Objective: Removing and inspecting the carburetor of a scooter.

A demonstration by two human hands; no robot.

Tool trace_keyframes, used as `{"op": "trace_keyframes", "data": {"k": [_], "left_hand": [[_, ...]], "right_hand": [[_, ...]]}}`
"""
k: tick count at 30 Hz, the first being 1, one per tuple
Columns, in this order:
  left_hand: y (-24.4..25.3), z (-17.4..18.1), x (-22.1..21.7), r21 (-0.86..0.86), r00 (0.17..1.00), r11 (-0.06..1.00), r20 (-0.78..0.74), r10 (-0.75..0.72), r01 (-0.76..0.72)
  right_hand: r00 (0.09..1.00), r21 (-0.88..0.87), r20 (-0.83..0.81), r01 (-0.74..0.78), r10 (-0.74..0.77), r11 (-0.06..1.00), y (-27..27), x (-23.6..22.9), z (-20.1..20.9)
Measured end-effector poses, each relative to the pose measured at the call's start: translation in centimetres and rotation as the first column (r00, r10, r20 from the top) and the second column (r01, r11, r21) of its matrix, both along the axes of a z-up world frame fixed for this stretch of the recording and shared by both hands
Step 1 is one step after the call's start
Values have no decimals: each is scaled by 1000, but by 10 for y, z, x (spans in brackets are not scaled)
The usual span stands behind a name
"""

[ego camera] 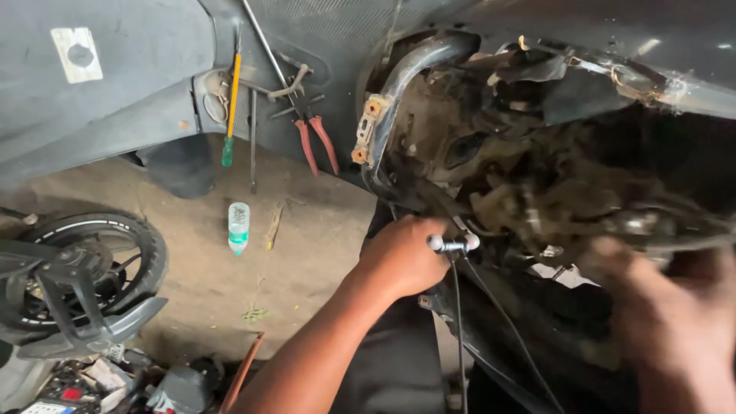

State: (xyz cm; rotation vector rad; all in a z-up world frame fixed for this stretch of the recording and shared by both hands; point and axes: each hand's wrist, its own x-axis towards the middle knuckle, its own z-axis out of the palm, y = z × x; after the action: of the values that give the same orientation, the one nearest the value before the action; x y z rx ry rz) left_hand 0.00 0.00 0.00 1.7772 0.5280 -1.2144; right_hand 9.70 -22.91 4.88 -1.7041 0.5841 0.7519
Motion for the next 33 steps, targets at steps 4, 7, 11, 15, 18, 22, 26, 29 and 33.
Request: {"op": "trace_keyframes", "data": {"k": [4,7,11,15,18,22,26,29,33], "left_hand": [[5,-1,-11,12,977,981,94,191,-193],[11,2,-27,-397,724,722,177,667,-567],[38,36,-21,-686,109,18,-90,990,-728],[85,5,-11,-656,-195,-93,85,977,-749],[129,-18,12,-669,-323,-169,112,940,-724],[162,-131,4,-403,-413,-283,283,866,-870],[172,-181,-2,-211,-590,-572,27,807,-792],[176,-182,5,-127,-361,-349,93,928,-928],[225,-226,-19,35,-144,-148,102,984,-988]], "right_hand": [[962,58,-202,197,-182,979,20,7,36],[964,189,-130,254,-232,949,58,7,62],[991,348,-107,116,-83,930,110,-4,68],[982,302,89,-186,167,935,206,24,49],[963,364,123,-269,240,892,266,46,9],[876,160,226,-465,426,871,317,67,-48],[741,-217,211,-601,638,770,343,64,-122],[745,-217,61,-640,664,737,353,63,-139],[830,-172,-122,-558,544,812,377,65,-177]]}}
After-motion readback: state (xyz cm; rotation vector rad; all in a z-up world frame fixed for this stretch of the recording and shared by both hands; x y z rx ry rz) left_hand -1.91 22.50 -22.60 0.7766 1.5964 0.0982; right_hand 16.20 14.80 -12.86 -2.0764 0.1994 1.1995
